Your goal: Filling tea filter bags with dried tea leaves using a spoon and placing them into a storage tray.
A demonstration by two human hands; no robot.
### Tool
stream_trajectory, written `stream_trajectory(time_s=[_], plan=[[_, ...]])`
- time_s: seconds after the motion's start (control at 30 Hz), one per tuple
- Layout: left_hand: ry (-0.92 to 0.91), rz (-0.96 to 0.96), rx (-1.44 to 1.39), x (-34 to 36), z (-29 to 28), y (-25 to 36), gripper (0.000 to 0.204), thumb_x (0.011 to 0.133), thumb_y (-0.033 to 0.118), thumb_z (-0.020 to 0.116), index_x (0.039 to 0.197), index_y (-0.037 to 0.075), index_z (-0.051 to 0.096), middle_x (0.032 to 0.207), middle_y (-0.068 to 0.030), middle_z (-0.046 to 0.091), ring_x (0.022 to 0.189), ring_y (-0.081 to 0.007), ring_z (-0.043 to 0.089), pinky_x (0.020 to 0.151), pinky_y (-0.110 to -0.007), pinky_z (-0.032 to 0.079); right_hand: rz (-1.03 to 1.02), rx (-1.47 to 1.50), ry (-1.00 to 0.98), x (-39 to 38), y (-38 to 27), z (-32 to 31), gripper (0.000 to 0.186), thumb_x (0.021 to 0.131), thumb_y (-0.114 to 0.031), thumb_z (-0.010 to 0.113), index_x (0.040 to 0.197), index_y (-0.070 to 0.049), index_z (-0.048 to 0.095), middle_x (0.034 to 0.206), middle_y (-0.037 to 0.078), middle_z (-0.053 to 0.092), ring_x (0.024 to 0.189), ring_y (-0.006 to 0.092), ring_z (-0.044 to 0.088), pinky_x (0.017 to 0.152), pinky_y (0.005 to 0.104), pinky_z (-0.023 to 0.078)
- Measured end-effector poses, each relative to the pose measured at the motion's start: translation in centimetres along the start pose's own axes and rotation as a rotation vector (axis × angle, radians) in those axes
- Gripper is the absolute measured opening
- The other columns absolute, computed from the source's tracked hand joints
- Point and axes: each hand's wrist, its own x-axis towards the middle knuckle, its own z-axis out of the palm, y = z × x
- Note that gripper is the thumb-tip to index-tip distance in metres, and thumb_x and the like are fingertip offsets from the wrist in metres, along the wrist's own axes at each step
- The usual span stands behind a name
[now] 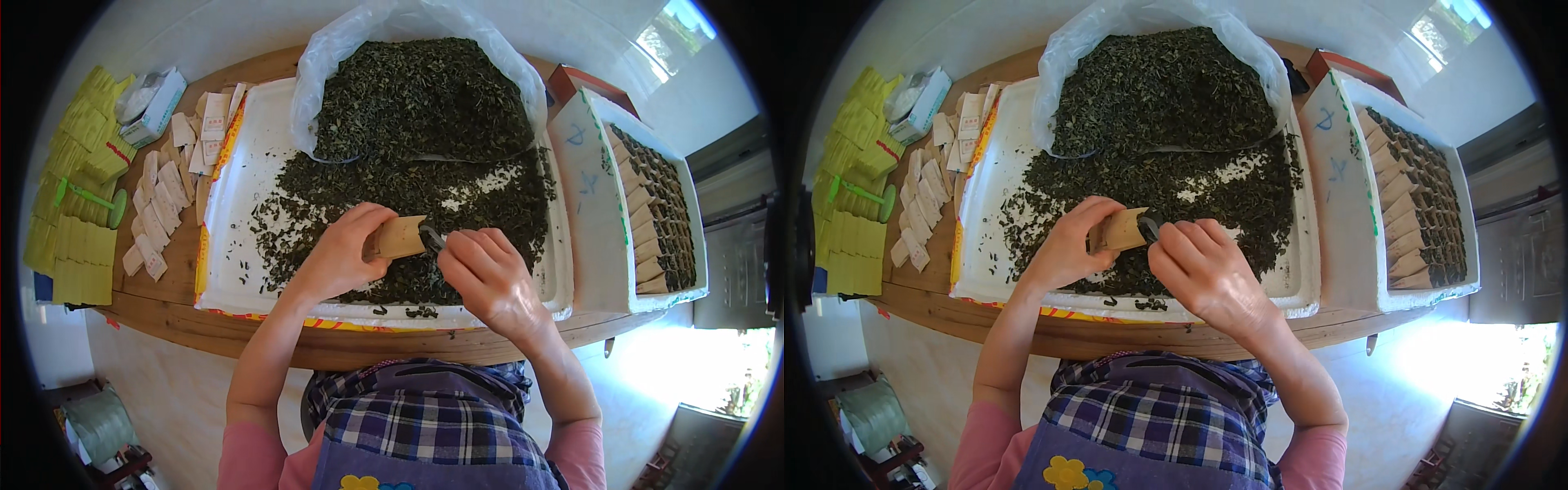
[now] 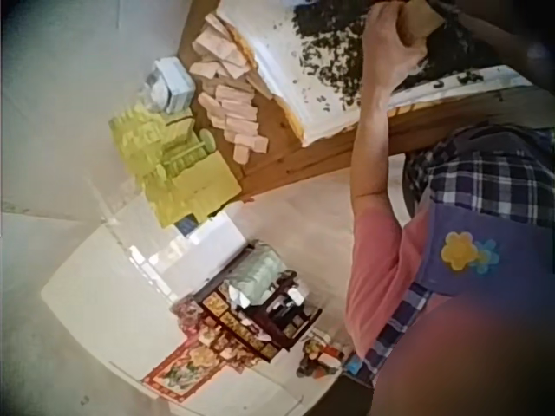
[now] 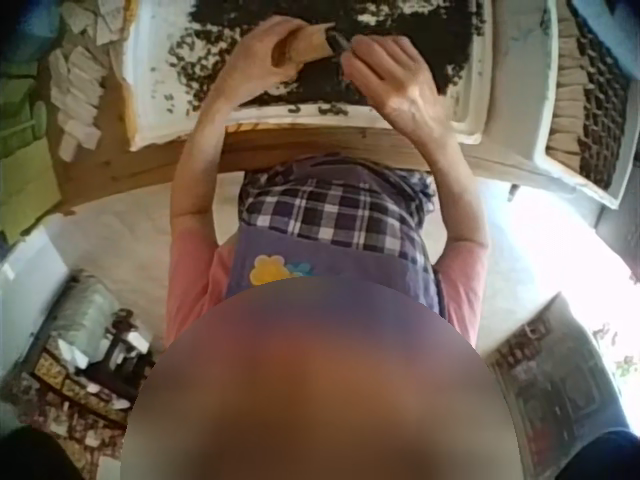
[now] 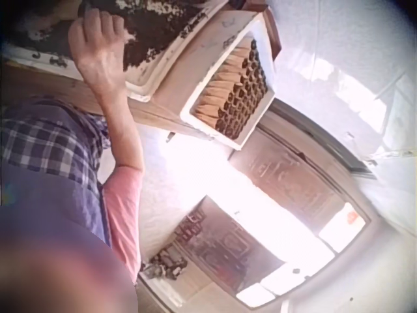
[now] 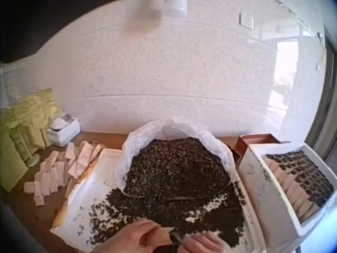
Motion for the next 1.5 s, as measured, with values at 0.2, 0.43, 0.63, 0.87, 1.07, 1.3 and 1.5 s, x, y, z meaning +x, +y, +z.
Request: stream_trajectory(time_s=[0.2,0.43,0.63,0.87,1.07,1.3,1.5], plan=[[0.113,0.042,0.055,-0.6,-1.1,-1.1,0.049,0.07,-0.002,0.068,0.118,0.0,0.057,0.111,-0.0112,0.058,0.102,-0.0267,0.061,0.089,-0.033,0.05,0.206,-0.233,0.141,-3.3,2.3,-3.1,0.023,0.07,0.01,0.061,0.091,0.002,0.062,0.095,0.014,0.063,0.085,0.0305,0.063,0.073,0.0405,0.05],[0.207,0.083,0.521,-0.5,-3.3,-3.0,0.048,0.068,-0.001,0.066,0.115,-0.001,0.056,0.114,-0.014,0.057,0.108,-0.0338,0.056,0.089,-0.041,0.05,0.494,-0.533,0.04,-10.5,5.7,-3.3,0.024,0.076,0.014,0.06,0.097,0.002,0.063,0.099,0.015,0.066,0.087,0.0348,0.063,0.075,0.0417,0.052],[0.222,-0.015,0.889,0.0,-3.5,-3.3,0.047,0.068,0.001,0.066,0.113,0.001,0.055,0.113,-0.0113,0.055,0.109,-0.03,0.054,0.087,-0.044,0.049,0.467,-0.421,0.018,-9.1,4.9,-1.3,0.028,0.074,0.014,0.058,0.097,0.0,0.063,0.102,0.015,0.066,0.09,0.0349,0.063,0.077,0.0419,0.052],[0.059,-0.016,0.677,1.3,-1.9,-2.9,0.051,0.067,-0.001,0.065,0.117,0.0,0.055,0.113,-0.013,0.055,0.106,-0.0331,0.055,0.09,-0.041,0.049,0.389,-0.176,0.127,-5.4,3.1,3.2,0.025,0.07,0.012,0.061,0.091,0.0,0.063,0.097,0.013,0.066,0.081,0.0324,0.064,0.074,0.0407,0.052],[0.071,0.034,0.56,1.8,-1.1,-3.1,0.052,0.066,-0.001,0.065,0.117,-0.001,0.056,0.115,-0.0134,0.056,0.107,-0.0327,0.055,0.092,-0.04,0.049,0.699,0.251,0.216,-2.9,2.3,4.2,0.01,0.083,0.008,0.065,0.09,0.0,0.065,0.088,0.013,0.069,0.075,0.0265,0.067,0.067,0.0298,0.052],[0.095,0.007,0.21,1.6,-0.9,-2.0,0.052,0.069,0.0,0.066,0.12,-0.001,0.056,0.114,-0.0125,0.057,0.106,-0.03,0.059,0.092,-0.035,0.048,0.346,0.061,0.198,-0.5,1.6,2.3,0.019,0.076,0.013,0.064,0.09,0.0,0.066,0.089,0.012,0.068,0.076,0.028,0.065,0.07,0.0329,0.052],[0.108,-0.027,-0.11,1.3,-1.4,-1.3,0.052,0.071,0.002,0.07,0.122,0.002,0.056,0.112,-0.0082,0.058,0.103,-0.0207,0.059,0.089,-0.031,0.047,0.111,-0.13,0.162,2.5,1.4,-0.3,0.026,0.066,0.013,0.062,0.089,0.002,0.066,0.092,0.013,0.067,0.081,0.0281,0.065,0.076,0.04,0.051]])
